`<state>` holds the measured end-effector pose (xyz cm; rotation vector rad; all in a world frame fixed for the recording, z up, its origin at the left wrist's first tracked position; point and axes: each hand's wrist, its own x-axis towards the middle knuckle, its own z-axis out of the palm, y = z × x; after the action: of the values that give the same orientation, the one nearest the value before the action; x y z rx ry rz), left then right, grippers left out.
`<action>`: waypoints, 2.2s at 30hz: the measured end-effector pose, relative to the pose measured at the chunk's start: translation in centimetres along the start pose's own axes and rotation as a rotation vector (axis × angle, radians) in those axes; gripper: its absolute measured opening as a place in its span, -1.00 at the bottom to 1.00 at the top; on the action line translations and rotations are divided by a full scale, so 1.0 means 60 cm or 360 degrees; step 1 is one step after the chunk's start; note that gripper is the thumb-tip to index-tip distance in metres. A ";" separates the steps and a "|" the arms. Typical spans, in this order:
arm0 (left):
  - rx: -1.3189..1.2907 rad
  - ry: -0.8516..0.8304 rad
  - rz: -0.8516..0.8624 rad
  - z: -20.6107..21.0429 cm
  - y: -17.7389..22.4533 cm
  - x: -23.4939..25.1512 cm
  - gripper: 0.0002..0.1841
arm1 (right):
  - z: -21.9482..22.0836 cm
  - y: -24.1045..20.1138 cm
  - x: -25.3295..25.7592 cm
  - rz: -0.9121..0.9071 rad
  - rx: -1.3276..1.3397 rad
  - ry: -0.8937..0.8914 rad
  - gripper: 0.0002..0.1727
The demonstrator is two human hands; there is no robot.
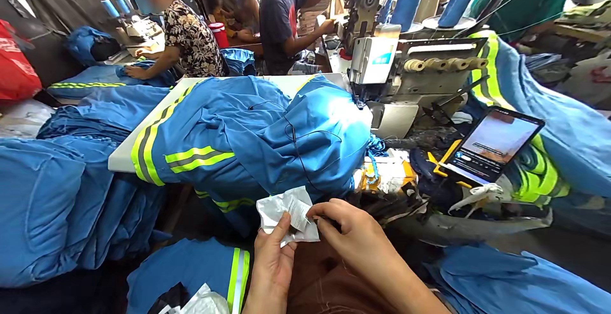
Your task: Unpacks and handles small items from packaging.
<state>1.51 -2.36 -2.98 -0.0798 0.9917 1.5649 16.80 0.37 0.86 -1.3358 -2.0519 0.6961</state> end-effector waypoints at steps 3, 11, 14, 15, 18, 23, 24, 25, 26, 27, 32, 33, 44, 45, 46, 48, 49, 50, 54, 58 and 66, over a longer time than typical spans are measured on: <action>-0.0062 -0.0018 -0.0005 -0.004 -0.005 0.003 -0.61 | 0.009 0.002 0.000 -0.0030 -0.0205 0.0119 -0.82; 0.0145 -0.0030 0.0030 0.001 -0.006 0.000 -0.55 | 0.011 0.033 0.012 0.0076 0.0122 0.0034 -0.69; 0.0212 -0.0126 0.0003 0.002 -0.008 -0.005 -0.54 | 0.012 0.043 0.014 0.0049 0.0163 0.0031 -0.69; 0.0227 -0.0159 -0.0009 0.002 -0.008 -0.006 -0.53 | 0.013 0.045 0.014 0.0018 0.0144 0.0019 -0.70; 0.0247 -0.0171 -0.0067 0.003 -0.011 -0.007 -0.51 | 0.001 0.041 0.017 -0.0006 0.0014 -0.0248 -0.66; 0.0272 -0.0112 -0.0122 -0.005 -0.006 0.006 -0.51 | -0.012 0.052 0.022 -0.0029 0.0179 -0.0544 -0.57; 0.0273 -0.0125 -0.0085 -0.002 0.003 0.012 -0.51 | -0.009 0.058 0.021 -0.0069 0.0358 -0.0449 -0.57; 0.0295 -0.0126 -0.0020 0.006 0.016 0.019 -0.51 | -0.008 0.062 0.022 -0.0077 0.0578 -0.0352 -0.58; 0.0354 -0.0125 0.0077 0.019 0.033 0.028 -0.49 | -0.007 0.062 0.025 -0.0042 0.0829 -0.0261 -0.59; 0.0456 -0.0130 0.0208 0.037 0.053 0.039 -0.45 | -0.010 0.059 0.029 0.0053 0.1081 -0.0186 -0.63; 0.1041 -0.0178 0.1018 0.144 0.164 0.124 -0.03 | -0.023 0.066 0.039 0.0604 0.1723 0.0072 -0.73; 0.1181 -0.0162 0.1167 0.164 0.181 0.145 0.07 | -0.026 0.066 0.040 0.0660 0.1710 0.0085 -0.67; 0.1693 -0.0071 0.1877 0.134 0.167 0.153 -0.28 | -0.070 0.067 0.027 0.0448 0.2239 -0.0214 -0.53; 0.1635 -0.0225 0.1782 0.121 0.149 0.122 -0.42 | -0.070 0.066 0.029 0.0427 0.2238 -0.0234 -0.52; 0.1604 -0.0386 0.1680 0.106 0.129 0.093 -0.57 | -0.069 0.064 0.030 0.0405 0.2237 -0.0263 -0.50; 0.1560 -0.0644 0.1505 0.082 0.089 0.040 -0.76 | -0.067 0.059 0.032 0.0383 0.2245 -0.0311 -0.47; 0.1505 -0.0730 0.1433 0.073 0.071 0.019 -0.81 | -0.065 0.056 0.032 0.0382 0.2261 -0.0326 -0.45; 0.1448 -0.0785 0.1372 0.067 0.057 0.001 -0.83 | -0.064 0.053 0.031 0.0375 0.2267 -0.0335 -0.42; 0.1401 -0.0885 0.1231 0.057 0.034 -0.030 -0.78 | -0.061 0.046 0.025 0.0294 0.2087 -0.0368 -0.34; 0.1492 -0.0895 0.1260 0.058 0.035 -0.031 -0.74 | -0.064 0.037 0.020 0.0198 0.1793 -0.0315 -0.33; 0.1333 -0.0966 0.1100 0.059 0.040 -0.054 -0.67 | -0.036 0.016 0.015 -0.0252 0.0818 0.0145 -0.44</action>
<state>2.08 -2.49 2.36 1.3581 1.1440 1.4764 18.65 1.80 1.85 -0.8842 -1.7233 0.9864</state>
